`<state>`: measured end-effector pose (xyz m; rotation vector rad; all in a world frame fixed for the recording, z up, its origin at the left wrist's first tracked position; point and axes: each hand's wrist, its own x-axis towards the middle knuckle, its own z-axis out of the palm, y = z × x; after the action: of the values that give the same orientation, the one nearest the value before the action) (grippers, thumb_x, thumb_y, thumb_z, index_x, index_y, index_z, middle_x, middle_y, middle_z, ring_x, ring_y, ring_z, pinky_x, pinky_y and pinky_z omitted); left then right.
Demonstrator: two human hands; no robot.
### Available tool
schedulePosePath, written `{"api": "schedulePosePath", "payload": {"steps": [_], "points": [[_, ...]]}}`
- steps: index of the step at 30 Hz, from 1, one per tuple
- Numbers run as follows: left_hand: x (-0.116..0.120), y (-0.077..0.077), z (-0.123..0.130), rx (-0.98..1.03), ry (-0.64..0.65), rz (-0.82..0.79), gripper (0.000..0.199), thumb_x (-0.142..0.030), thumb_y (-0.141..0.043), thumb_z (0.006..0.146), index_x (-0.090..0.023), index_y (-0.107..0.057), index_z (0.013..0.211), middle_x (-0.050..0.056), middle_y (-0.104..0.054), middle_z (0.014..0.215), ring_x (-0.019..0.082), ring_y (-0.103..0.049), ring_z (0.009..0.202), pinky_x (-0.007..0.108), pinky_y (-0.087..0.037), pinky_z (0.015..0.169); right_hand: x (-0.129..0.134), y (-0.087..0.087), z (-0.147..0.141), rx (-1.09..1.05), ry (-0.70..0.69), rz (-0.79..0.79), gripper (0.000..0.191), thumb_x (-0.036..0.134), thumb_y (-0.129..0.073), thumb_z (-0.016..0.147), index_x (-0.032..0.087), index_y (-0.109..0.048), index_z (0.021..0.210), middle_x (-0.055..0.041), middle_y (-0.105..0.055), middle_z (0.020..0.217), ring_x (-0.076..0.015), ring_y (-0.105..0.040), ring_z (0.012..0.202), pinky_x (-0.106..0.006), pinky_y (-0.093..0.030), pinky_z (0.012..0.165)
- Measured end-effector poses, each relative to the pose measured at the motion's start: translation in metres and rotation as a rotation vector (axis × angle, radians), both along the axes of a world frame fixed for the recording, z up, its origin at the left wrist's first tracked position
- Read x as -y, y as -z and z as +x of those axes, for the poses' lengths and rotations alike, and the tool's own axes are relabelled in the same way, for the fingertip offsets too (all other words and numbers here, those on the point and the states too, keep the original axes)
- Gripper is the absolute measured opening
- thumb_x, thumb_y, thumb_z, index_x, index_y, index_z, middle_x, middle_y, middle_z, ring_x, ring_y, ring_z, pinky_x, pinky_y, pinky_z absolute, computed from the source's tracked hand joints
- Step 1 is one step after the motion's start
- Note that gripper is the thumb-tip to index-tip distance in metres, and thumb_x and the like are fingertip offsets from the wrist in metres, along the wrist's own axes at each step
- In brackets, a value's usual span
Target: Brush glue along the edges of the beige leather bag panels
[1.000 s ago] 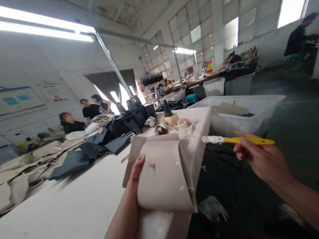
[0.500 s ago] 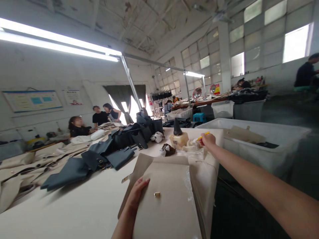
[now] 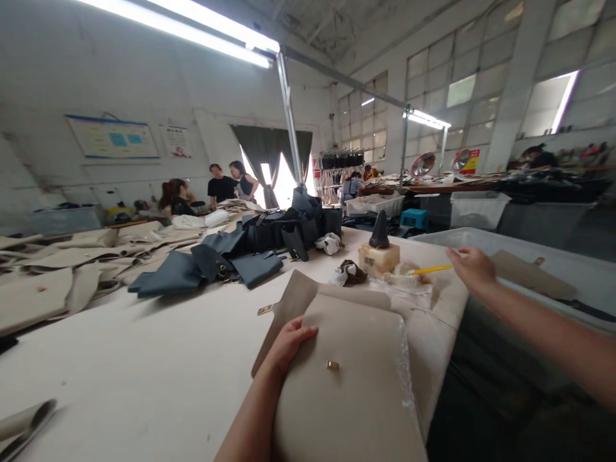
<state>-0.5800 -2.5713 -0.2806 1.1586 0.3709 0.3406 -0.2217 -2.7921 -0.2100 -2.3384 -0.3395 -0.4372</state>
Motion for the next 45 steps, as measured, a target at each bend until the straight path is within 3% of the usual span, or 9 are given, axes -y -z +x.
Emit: {"api": "schedulePosePath", "payload": {"steps": [4, 8, 16, 20, 26, 31, 34, 38, 45], "points": [[-0.006, -0.008, -0.006, -0.028, 0.0, 0.044, 0.039, -0.021, -0.07, 0.057, -0.009, -0.063, 0.094, 0.01, -0.069, 0.075, 0.017, -0.063, 0.058, 0.027, -0.049, 0.057, -0.052, -0.013, -0.029, 0.064, -0.378, -0.19, 0.027, 0.035, -0.053, 0.083, 0.017, -0.065, 0.098, -0.0056, -0.065, 0.088, -0.0182, -0.059, 0.079, -0.026, -0.041, 0.069], [-0.013, -0.017, -0.015, -0.157, 0.014, 0.143, 0.036, -0.016, -0.064, 0.049, -0.007, -0.066, 0.083, 0.009, -0.068, 0.069, 0.018, -0.062, 0.056, 0.026, -0.048, 0.054, -0.129, -0.02, -0.047, 0.08, -0.673, -0.373, 0.029, 0.035, -0.058, 0.08, 0.018, -0.067, 0.102, -0.005, -0.063, 0.107, -0.0207, -0.058, 0.099, -0.025, -0.044, 0.084], [-0.023, -0.003, -0.016, -0.249, 0.015, 0.174, 0.034, -0.017, -0.057, 0.045, -0.009, -0.066, 0.076, 0.006, -0.066, 0.063, 0.016, -0.06, 0.052, 0.025, -0.046, 0.051, -0.229, 0.011, -0.046, -0.006, -0.687, -0.625, 0.063, 0.04, -0.059, 0.08, 0.012, -0.043, 0.134, -0.0155, -0.051, 0.125, -0.0273, -0.052, 0.111, -0.038, -0.042, 0.092], [-0.023, -0.003, -0.014, -0.281, 0.011, 0.172, 0.032, -0.016, -0.057, 0.044, -0.011, -0.065, 0.075, 0.004, -0.067, 0.064, 0.015, -0.059, 0.052, 0.024, -0.047, 0.051, -0.249, 0.032, -0.054, -0.079, -0.681, -0.728, 0.049, 0.036, -0.065, 0.075, 0.012, -0.057, 0.116, -0.015, -0.06, 0.109, -0.0237, -0.059, 0.094, -0.036, -0.046, 0.082], [-0.021, -0.002, -0.012, -0.309, 0.038, 0.134, 0.036, -0.021, -0.068, 0.048, -0.013, -0.063, 0.082, 0.004, -0.069, 0.069, 0.017, -0.062, 0.058, 0.027, -0.051, 0.055, -0.235, 0.032, -0.064, 0.009, -0.643, -0.628, 0.014, 0.015, -0.06, 0.069, 0.013, -0.061, 0.083, -0.0097, -0.063, 0.092, -0.0227, -0.057, 0.086, -0.028, -0.042, 0.069], [-0.022, 0.003, -0.011, -0.316, 0.065, 0.16, 0.043, -0.028, -0.073, 0.049, -0.013, -0.062, 0.088, 0.006, -0.07, 0.077, 0.019, -0.063, 0.062, 0.03, -0.052, 0.057, -0.171, -0.014, -0.085, 0.197, -0.66, -0.399, 0.028, 0.031, -0.059, 0.072, 0.017, -0.05, 0.095, -0.0049, -0.059, 0.092, -0.0174, -0.052, 0.081, -0.025, -0.038, 0.067], [-0.021, 0.005, -0.011, -0.315, 0.082, 0.209, 0.047, -0.029, -0.073, 0.049, -0.012, -0.061, 0.092, 0.007, -0.07, 0.08, 0.02, -0.064, 0.063, 0.031, -0.052, 0.057, -0.125, -0.028, -0.118, 0.247, -0.887, -0.308, 0.043, 0.027, -0.064, 0.063, 0.017, -0.043, 0.1, -0.0021, -0.055, 0.082, -0.0145, -0.049, 0.07, -0.023, -0.035, 0.062], [-0.018, 0.005, -0.011, -0.316, 0.04, 0.337, 0.047, -0.027, -0.07, 0.05, -0.011, -0.061, 0.094, 0.008, -0.069, 0.081, 0.02, -0.063, 0.062, 0.028, -0.05, 0.055, -0.093, -0.008, -0.165, 0.225, -1.138, -0.533, 0.048, 0.017, -0.057, 0.064, 0.015, -0.041, 0.109, -0.0024, -0.057, 0.083, -0.0126, -0.049, 0.071, -0.02, -0.034, 0.061], [-0.012, 0.003, -0.012, -0.343, 0.018, 0.436, 0.035, -0.014, -0.064, 0.049, -0.012, -0.064, 0.084, 0.004, -0.068, 0.076, 0.016, -0.06, 0.061, 0.023, -0.047, 0.052, -0.101, 0.034, -0.192, 0.181, -1.29, -1.02, 0.03, 0.007, -0.056, 0.061, 0.018, -0.065, 0.087, -0.0008, -0.063, 0.08, -0.0132, -0.053, 0.073, -0.02, -0.032, 0.059]]}}
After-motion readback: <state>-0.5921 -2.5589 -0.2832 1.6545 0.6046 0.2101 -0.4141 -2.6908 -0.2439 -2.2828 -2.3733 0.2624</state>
